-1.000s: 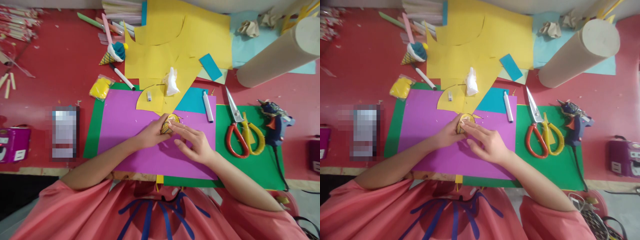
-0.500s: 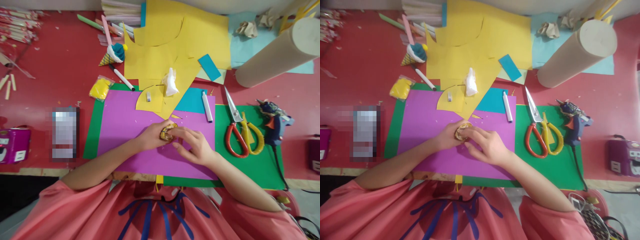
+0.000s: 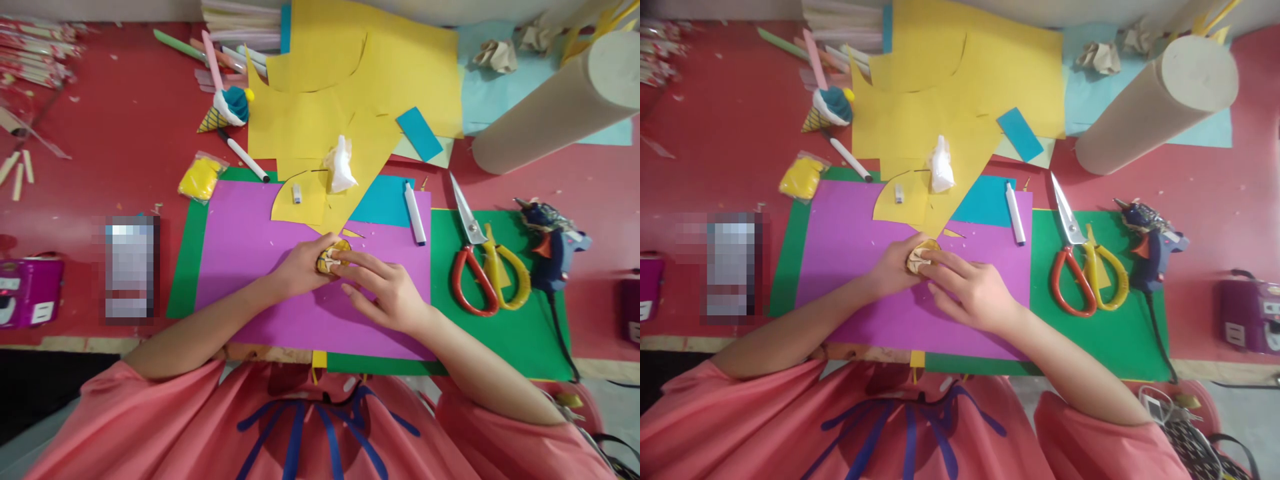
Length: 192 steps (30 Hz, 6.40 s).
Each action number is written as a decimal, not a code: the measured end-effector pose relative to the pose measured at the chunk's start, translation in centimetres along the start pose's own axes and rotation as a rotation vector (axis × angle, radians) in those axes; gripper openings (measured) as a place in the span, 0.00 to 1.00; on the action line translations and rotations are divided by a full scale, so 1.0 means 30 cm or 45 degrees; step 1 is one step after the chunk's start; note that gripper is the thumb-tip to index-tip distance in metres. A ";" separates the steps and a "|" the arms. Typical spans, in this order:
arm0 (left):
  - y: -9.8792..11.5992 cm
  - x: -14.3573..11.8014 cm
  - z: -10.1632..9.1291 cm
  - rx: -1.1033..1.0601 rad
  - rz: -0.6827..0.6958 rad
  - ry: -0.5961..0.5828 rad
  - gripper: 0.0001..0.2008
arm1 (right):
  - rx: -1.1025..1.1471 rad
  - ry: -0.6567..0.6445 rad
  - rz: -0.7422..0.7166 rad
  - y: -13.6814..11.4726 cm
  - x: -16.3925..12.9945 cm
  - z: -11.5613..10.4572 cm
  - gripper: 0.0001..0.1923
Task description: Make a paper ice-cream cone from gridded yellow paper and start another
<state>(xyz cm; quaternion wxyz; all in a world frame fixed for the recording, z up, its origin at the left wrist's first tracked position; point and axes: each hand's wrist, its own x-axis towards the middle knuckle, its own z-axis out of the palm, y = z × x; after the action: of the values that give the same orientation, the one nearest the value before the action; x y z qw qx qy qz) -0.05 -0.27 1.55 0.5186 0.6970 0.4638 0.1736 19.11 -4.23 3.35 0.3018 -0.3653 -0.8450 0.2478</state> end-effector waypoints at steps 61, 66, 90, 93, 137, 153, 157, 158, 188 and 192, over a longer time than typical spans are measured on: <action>-0.008 0.003 0.013 -0.047 0.000 0.067 0.14 | 0.222 -0.036 0.120 0.003 0.003 0.002 0.13; 0.004 0.008 0.009 -0.064 -0.009 0.109 0.12 | 0.229 -0.049 0.094 0.009 0.003 -0.006 0.15; -0.001 0.005 -0.006 -0.294 -0.052 -0.020 0.18 | 0.272 -0.017 0.165 0.025 0.002 0.009 0.13; -0.001 0.008 -0.009 -0.673 -0.135 -0.243 0.20 | 0.348 0.080 0.264 0.046 0.003 0.008 0.11; 0.020 -0.024 -0.006 -0.283 0.007 -0.096 0.12 | -0.045 0.097 -0.169 -0.010 -0.012 0.023 0.17; 0.025 -0.006 -0.012 -0.318 -0.163 -0.162 0.14 | 0.141 0.004 -0.032 -0.010 -0.005 0.025 0.17; 0.026 0.004 -0.012 -0.375 -0.208 -0.165 0.14 | 0.268 -0.020 0.031 0.006 0.003 0.016 0.17; 0.028 0.008 -0.014 -0.405 -0.220 -0.166 0.13 | 0.290 -0.026 0.048 0.011 0.004 0.014 0.17; 0.024 0.008 -0.044 -0.718 0.030 -0.364 0.16 | 0.197 0.075 -0.073 0.005 -0.007 0.033 0.14; 0.013 0.011 -0.039 -0.687 -0.019 -0.348 0.18 | 0.173 0.078 -0.010 -0.006 -0.003 0.036 0.10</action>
<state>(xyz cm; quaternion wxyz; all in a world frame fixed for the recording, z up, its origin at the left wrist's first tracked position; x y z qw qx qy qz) -0.54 0.63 2.28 0.7440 0.5474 0.3320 0.1912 18.32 -4.63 2.68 0.3525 -0.3481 -0.8181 0.2920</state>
